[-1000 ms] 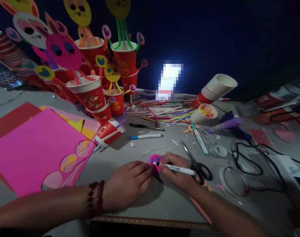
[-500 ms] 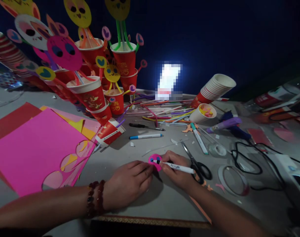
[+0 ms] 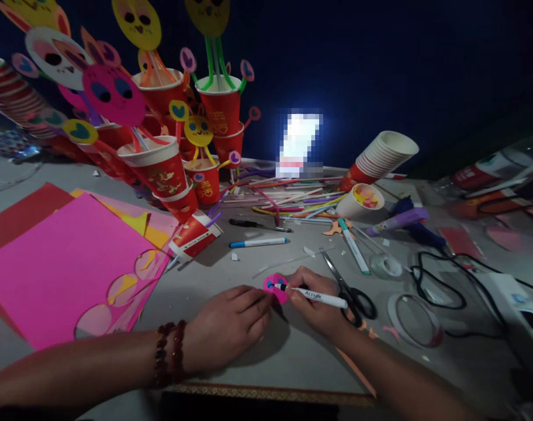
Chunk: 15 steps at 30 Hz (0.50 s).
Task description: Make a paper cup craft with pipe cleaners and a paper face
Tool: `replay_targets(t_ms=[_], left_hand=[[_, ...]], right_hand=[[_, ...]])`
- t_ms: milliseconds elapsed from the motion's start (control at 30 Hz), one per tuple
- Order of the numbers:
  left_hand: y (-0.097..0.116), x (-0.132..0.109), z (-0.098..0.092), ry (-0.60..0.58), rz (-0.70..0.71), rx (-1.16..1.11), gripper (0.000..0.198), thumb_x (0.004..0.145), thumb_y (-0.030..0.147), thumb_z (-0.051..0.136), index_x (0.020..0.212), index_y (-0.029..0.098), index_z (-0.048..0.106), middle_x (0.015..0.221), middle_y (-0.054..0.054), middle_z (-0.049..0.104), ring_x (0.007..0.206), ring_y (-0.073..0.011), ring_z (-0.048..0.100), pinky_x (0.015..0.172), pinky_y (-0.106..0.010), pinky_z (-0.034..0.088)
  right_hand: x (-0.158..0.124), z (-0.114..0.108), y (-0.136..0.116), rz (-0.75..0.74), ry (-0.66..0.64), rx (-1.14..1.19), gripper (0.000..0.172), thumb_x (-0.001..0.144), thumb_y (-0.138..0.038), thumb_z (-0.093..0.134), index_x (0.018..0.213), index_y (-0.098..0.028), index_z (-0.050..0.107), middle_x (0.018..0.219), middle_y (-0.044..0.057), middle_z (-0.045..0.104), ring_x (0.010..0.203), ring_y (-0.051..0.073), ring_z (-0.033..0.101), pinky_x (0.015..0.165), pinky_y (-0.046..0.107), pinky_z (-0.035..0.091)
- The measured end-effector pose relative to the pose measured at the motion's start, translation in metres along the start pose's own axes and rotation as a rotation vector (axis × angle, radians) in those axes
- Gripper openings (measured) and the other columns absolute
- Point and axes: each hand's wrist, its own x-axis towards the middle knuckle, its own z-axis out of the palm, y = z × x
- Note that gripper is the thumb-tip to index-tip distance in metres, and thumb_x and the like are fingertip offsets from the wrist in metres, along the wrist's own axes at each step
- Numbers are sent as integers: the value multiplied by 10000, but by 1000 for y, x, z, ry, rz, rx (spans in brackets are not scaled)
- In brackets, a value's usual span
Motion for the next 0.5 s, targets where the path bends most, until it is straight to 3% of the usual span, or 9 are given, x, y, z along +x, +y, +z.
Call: replay_targets(t_ms=[300,500], left_hand=[[0,0,-2,15,-10,-19,204,955,184,526,1111,92,620,1306,-150,610,1186,-259,554,989,-400,467],[0,0,0,-2,1,6,255,950,188,526,1166,80,608,1327,-152,595,1192,-269,544,1000,-394,465]], right_hand=[[-2,-1,3,-17,56,53,150,792,-200,526,643,-220,516,576,-32,553,512,131,508,508,235,380],[-1,0,0,-24,-3,0,136,786,-209,531,651,-219,526,572,-29,565,520,136,523,517,239,381]])
